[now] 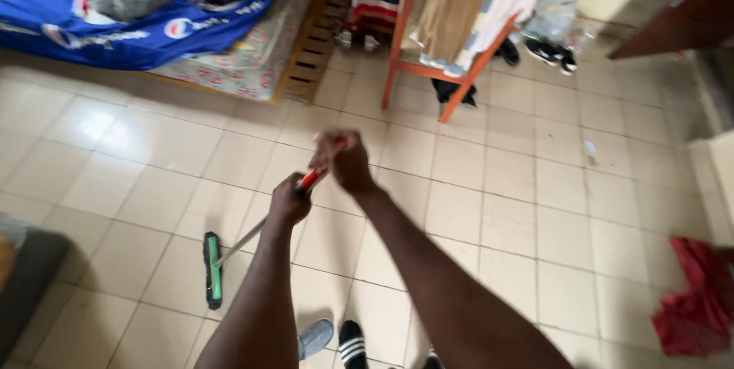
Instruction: Picking up a folded garment from a bed and placing it on a shelf inside a closet.
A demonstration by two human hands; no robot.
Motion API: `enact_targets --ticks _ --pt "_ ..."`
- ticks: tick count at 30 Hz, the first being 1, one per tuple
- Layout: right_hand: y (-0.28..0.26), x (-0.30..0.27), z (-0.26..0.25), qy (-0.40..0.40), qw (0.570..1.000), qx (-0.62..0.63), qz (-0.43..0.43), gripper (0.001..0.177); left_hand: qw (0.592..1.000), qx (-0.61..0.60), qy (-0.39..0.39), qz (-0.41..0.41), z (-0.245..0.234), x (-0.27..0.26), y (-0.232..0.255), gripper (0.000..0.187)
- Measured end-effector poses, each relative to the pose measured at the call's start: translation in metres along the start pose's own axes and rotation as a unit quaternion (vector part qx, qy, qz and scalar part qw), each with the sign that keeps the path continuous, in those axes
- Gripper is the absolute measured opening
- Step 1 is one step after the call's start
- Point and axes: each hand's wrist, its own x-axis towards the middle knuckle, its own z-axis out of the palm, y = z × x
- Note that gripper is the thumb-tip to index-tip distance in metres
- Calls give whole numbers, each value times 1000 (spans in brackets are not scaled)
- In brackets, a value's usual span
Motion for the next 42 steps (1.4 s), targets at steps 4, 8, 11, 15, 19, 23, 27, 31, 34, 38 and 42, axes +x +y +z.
enact_targets --ticks 4,8,11,15,19,23,27,31,34,38,42 --pt "-85 19 -63 75 996 -44 -8 22 987 -86 -4 135 65 44 72 26" --pt "-180 11 -117 97 993 -62 -14 24 969 -149 -16 196 107 59 185 21" --pt "-227 13 -139 103 988 -112 -30 29 957 -198 -47 206 106 62 255 20" --pt "-262 27 -132 59 986 -152 -33 37 951 -220 -122 178 95 88 279 28" --pt "-255 63 -123 -52 986 -139 -72 34 966 -158 -135 154 61 102 274 40" --pt "-237 112 -103 -90 975 -172 -104 35 981 -122 -130 81 35 141 248 47" --pt "-202 135 -78 -136 985 -35 -98 37 996 -32 -63 55 -10 135 218 49" --pt "-129 140 -66 -69 995 -60 -46 36 992 46 -96 -63 -21 132 168 47" --pt "-66 140 -82 -77 997 10 -4 38 994 111 -16 2 24 143 100 35" --pt "-65 144 -131 -48 999 13 4 32 997 81 11 -4 103 159 84 22" --pt "-148 149 -197 83 993 -61 49 26 993 -58 7 103 158 177 178 21"
